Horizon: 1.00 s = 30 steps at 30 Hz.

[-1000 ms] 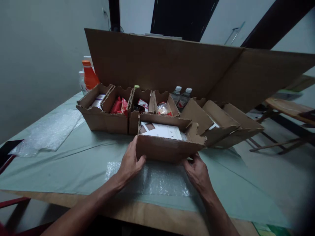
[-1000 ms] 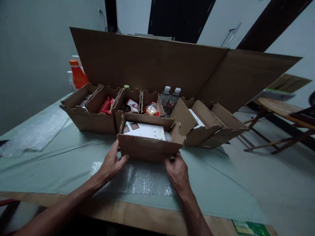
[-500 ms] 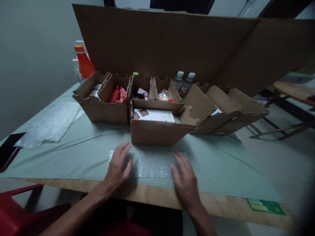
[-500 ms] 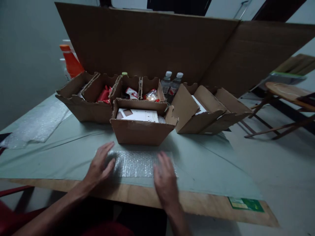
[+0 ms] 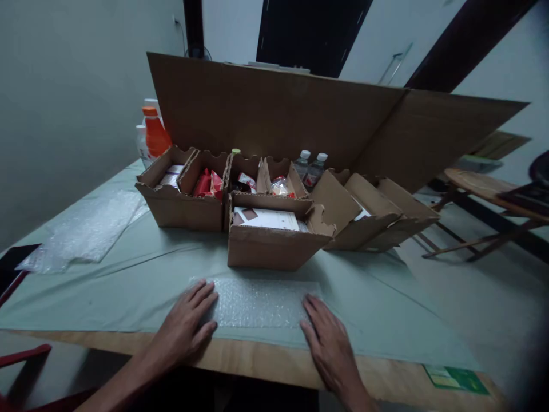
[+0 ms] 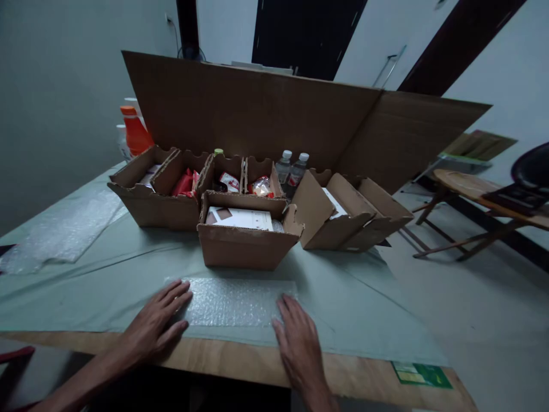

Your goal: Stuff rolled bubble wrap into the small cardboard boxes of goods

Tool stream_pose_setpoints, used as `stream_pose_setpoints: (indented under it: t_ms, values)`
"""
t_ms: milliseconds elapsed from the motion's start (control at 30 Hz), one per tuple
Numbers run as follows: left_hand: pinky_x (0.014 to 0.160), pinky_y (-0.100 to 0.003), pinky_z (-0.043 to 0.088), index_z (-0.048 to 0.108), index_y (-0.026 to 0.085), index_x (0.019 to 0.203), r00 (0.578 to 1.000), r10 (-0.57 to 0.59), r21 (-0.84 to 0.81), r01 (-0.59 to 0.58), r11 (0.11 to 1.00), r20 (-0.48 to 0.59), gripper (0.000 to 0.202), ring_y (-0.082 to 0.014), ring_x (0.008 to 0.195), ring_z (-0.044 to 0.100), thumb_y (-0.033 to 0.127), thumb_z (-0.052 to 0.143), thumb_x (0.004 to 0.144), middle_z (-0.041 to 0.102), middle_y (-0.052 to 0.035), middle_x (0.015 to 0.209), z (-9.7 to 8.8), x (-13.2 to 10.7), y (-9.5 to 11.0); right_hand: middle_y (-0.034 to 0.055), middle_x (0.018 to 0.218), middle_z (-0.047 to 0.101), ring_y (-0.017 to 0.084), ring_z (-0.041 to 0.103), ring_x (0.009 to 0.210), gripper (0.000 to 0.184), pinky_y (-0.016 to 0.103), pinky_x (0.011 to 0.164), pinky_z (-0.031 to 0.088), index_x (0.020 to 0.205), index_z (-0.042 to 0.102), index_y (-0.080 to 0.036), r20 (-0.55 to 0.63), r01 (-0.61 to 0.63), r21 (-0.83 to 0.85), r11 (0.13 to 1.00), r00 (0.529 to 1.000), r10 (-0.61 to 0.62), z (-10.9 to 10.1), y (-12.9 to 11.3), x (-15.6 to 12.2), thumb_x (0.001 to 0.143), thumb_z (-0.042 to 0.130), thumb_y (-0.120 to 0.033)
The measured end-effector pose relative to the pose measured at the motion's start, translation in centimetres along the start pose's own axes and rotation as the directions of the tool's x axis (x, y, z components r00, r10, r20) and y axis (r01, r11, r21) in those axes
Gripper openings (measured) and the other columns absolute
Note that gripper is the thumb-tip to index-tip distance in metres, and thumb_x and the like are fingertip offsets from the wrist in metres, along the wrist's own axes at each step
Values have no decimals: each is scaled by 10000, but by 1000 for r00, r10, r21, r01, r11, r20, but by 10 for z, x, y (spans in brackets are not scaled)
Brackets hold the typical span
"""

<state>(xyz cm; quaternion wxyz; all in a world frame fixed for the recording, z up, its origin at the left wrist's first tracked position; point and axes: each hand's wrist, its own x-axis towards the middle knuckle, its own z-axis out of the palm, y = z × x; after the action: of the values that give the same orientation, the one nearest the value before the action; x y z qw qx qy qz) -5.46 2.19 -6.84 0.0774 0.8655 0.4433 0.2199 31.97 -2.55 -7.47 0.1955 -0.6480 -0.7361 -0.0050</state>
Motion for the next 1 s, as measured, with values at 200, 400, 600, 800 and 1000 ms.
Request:
stream_pose_setpoints:
  t_ms: [200, 400, 600, 800, 1000]
  values:
    - [992, -439, 569, 691, 246, 1176, 987, 2, 18, 1, 1000, -163, 279, -287, 1255, 613, 315, 555, 943, 700, -84, 1288, -7, 9, -24, 97, 1221, 730, 298, 652, 1185, 423, 501, 973, 524, 1109, 735, -213, -46, -194, -6, 981, 980, 193, -33, 48, -3, 963, 434, -472]
    - [1004, -450, 563, 666, 241, 1221, 976, -34, -25, 29, 999, -216, 317, -295, 1261, 609, 336, 551, 942, 671, -107, 1324, -2, 45, -28, 129, 1278, 699, 310, 633, 1211, 479, 517, 1011, 509, 1195, 699, -171, -11, -223, 83, 971, 974, 225, -28, 48, 47, 902, 480, -481]
    - [1028, -457, 559, 303, 293, 1539, 983, -112, -238, 76, 968, -145, 661, -296, 1289, 597, 307, 560, 930, 574, -121, 1452, 1, 85, -11, 178, 1336, 650, 336, 619, 1230, 659, 522, 1023, 499, 1315, 608, -145, 50, -278, 281, 919, 960, 275, -21, 50, 92, 817, 535, -570]
    - [1016, -479, 570, 207, 276, 1582, 968, -209, -357, 149, 922, -136, 735, -308, 1269, 608, 287, 544, 929, 557, -144, 1457, 13, 113, 1, 190, 1231, 694, 358, 668, 1127, 664, 522, 949, 540, 1300, 615, -156, 182, -278, 383, 881, 958, 223, -22, 24, 114, 790, 578, -581]
    - [1026, -467, 556, 174, 292, 1584, 977, -158, -314, 106, 944, -146, 748, -306, 1294, 588, 250, 516, 920, 553, -129, 1464, 19, 107, 0, 186, 1211, 703, 358, 682, 1101, 650, 505, 911, 561, 1283, 643, -160, 124, -278, 308, 910, 960, 251, -15, 33, 92, 802, 551, -588]
